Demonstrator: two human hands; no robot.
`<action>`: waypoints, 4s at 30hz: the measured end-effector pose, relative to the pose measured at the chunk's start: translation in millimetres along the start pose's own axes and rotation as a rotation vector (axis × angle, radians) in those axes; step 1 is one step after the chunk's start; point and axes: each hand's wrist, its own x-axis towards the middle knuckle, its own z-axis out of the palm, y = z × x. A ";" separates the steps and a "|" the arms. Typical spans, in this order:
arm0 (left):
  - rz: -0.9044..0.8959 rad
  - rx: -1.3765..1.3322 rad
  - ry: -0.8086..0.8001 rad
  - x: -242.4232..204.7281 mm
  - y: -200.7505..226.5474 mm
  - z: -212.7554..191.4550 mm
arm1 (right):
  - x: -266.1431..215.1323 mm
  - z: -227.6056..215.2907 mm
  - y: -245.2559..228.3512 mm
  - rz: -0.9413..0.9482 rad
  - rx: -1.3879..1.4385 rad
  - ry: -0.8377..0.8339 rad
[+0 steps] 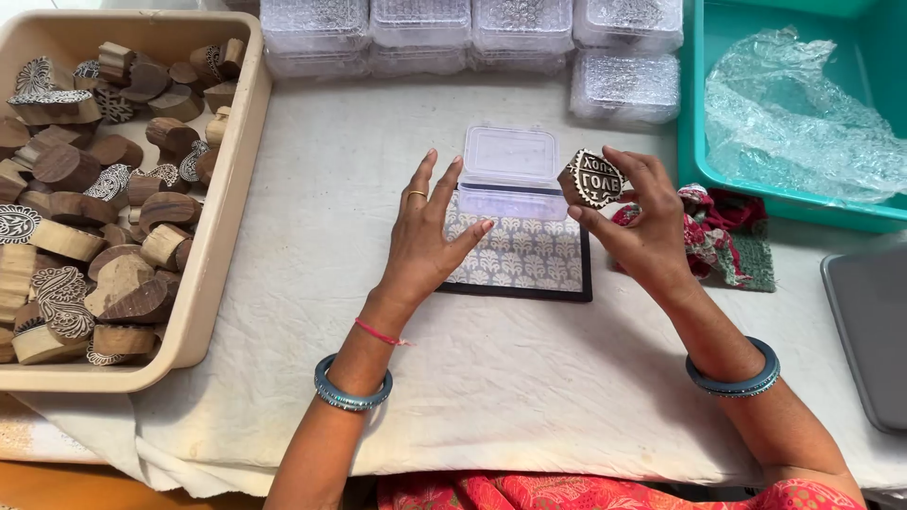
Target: The person cleans a small plastic container with a cloth, places a wooden stamp inside, and closes the lid. They then wrap the container in bubble wrap and secure it with tape using a dispenser.
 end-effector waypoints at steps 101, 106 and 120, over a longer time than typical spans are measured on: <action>-0.120 0.083 -0.279 -41.3 -13.3 7.2 | 6.8 49.2 54.4 0.062 0.302 -0.458; -0.110 0.067 -0.249 -44.6 -18.1 13.7 | 5.4 50.2 48.9 -0.107 0.117 -0.515; -0.069 -0.007 -0.191 -41.9 -26.0 18.6 | 4.4 49.7 40.9 -0.042 0.002 -0.528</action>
